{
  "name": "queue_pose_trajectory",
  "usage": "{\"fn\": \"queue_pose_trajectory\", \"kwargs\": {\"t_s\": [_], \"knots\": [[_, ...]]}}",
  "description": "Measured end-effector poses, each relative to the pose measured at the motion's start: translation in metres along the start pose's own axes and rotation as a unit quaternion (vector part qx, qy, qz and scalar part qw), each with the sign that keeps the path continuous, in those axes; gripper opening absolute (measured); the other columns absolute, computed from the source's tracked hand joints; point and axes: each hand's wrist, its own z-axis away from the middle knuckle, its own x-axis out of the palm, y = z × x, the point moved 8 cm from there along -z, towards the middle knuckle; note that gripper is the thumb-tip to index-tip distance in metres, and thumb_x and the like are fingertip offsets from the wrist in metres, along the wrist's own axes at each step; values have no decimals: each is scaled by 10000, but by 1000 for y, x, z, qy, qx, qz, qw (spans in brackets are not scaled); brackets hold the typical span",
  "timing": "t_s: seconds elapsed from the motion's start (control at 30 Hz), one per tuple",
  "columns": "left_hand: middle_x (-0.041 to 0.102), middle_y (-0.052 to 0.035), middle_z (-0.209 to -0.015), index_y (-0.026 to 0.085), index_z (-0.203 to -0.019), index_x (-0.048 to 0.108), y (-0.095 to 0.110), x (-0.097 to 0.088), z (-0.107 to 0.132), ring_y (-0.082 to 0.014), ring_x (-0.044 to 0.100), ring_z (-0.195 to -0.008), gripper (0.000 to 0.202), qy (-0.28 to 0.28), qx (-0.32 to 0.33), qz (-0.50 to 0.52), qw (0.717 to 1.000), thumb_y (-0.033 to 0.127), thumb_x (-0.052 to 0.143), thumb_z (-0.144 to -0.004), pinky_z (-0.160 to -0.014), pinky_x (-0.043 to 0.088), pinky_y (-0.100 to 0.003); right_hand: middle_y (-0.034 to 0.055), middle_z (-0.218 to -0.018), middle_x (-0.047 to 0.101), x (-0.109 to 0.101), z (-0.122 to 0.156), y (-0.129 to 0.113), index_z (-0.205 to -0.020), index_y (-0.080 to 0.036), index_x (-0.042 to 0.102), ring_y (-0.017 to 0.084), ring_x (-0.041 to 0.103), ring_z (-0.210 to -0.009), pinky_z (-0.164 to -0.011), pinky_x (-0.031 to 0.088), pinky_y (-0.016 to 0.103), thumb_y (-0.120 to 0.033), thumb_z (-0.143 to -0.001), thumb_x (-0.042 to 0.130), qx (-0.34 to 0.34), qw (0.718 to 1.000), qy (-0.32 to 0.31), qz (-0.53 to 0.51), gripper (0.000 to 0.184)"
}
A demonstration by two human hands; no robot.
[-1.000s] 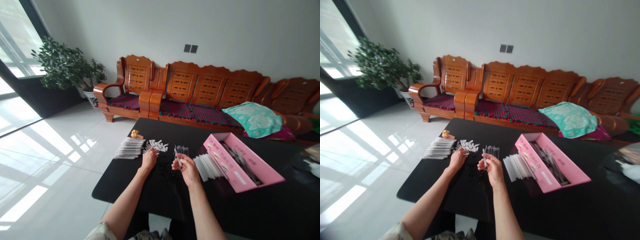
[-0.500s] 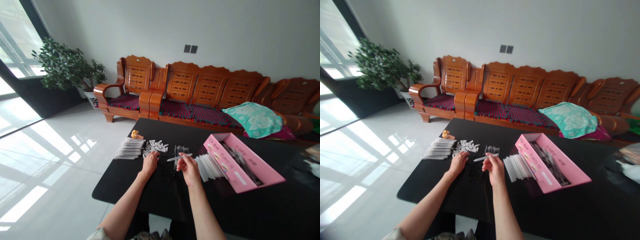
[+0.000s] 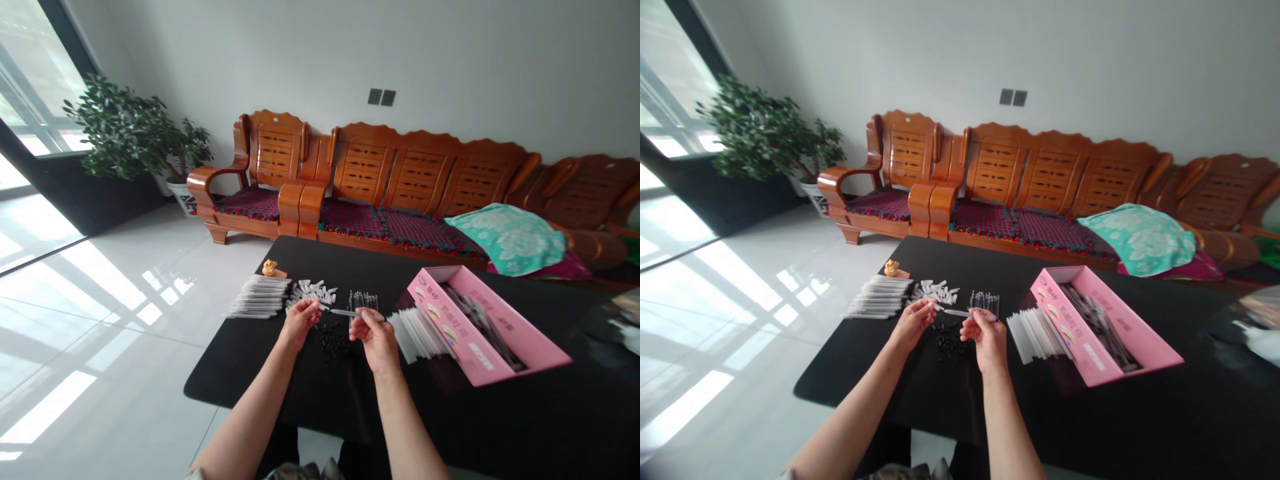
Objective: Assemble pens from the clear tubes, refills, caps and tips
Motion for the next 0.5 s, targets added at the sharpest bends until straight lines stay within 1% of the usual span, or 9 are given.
{"fn": "queue_pose_trajectory", "kwargs": {"t_s": [0.23,0.5], "knots": [[629,-11,-667,94,-826,679,1,11,7,-59,571,-568,382,-5,-2,16,1000,313,868,-576,-542,473,-145,40,-632,714,3,1,2,-898,-127,683,164,667,-494,-431,547,243,-324,-725,764,2,1000,10,14,274],[649,-21,-672,103,-800,672,0,16,10,-74,591,-577,351,-14,7,0,1000,319,857,-596,-561,489,-164,37,-630,710,0,1,2,-906,-126,676,167,674,-509,-435,555,244,-327,-723,762,-7,1000,18,23,285]]}}
